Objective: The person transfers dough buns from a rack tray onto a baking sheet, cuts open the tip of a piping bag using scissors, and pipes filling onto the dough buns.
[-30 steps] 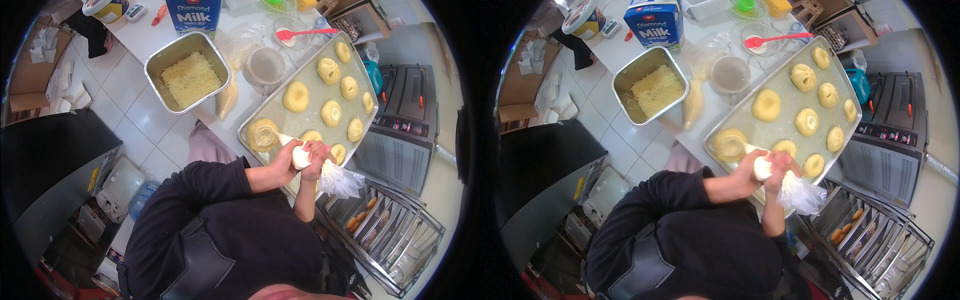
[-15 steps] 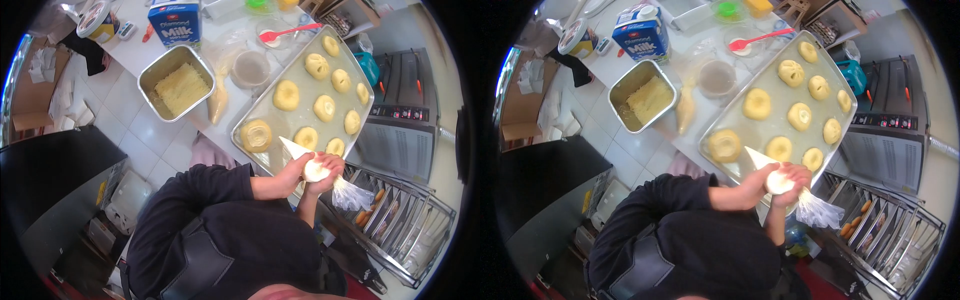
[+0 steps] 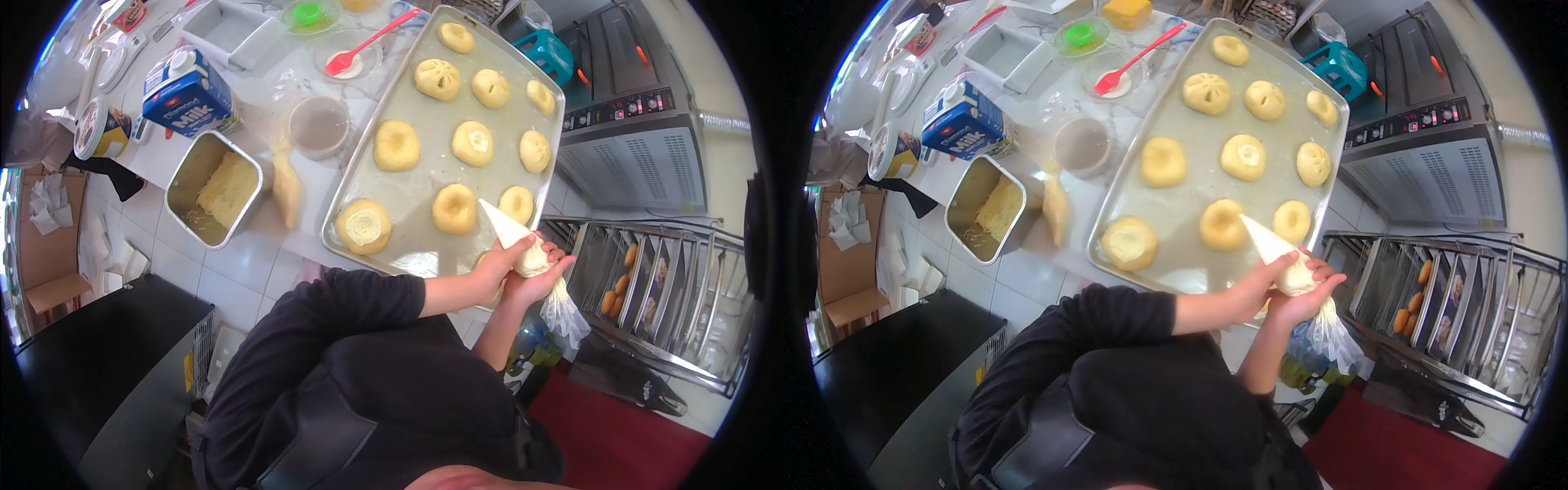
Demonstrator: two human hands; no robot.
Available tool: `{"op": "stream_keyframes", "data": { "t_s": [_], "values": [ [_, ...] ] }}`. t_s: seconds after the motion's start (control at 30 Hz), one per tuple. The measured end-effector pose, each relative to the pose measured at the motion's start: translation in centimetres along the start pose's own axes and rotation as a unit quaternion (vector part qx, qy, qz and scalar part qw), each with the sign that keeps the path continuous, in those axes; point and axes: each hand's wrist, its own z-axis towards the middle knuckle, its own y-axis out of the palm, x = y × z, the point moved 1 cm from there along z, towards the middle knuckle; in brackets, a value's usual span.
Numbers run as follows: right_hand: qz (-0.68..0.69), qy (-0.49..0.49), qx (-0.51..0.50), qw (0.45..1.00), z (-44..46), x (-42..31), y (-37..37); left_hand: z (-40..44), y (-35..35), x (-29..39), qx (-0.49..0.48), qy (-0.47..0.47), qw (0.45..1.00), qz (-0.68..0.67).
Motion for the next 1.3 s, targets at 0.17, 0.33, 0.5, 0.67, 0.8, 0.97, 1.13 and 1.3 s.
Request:
{"op": "stream_keyframes", "data": {
  "t_s": [0.17,0.33,0.5,0.67,0.8,0.97,1.13,1.3],
  "values": [
    [-0.248,-0.082,-0.052,0.964,0.9,0.9,0.8,0.8,-1.0,0.6,0.048,-0.112,0.99,-0.066],
    [-0.314,-0.16,-0.142,0.925,0.5,1.8,3.5,1.2,-1.3,1.6,0.049,-0.141,0.972,-0.179],
    [-0.362,-0.117,-0.228,0.896,0.5,2.3,3.4,1.8,-2.4,1.4,0.076,-0.108,0.973,-0.187],
    [-0.36,-0.108,-0.241,0.895,1.2,3.4,3.0,2.1,-2.8,1.8,0.095,-0.114,0.967,-0.205],
    [-0.381,-0.09,-0.22,0.893,1.2,4.0,1.8,2.0,-2.6,2.1,0.099,-0.114,0.964,-0.218],
    [-0.43,-0.074,-0.192,0.879,0.3,3.2,3.5,1.7,-2.8,2.0,0.114,-0.116,0.955,-0.247],
    [-0.422,-0.081,-0.182,0.884,0.0,3.3,4.1,1.5,-3.2,2.1,0.107,-0.109,0.957,-0.245],
    [-0.372,-0.151,-0.176,0.899,0.9,4.5,3.7,2.2,-3.0,2.7,0.105,-0.103,0.967,-0.206]
  ]
}}
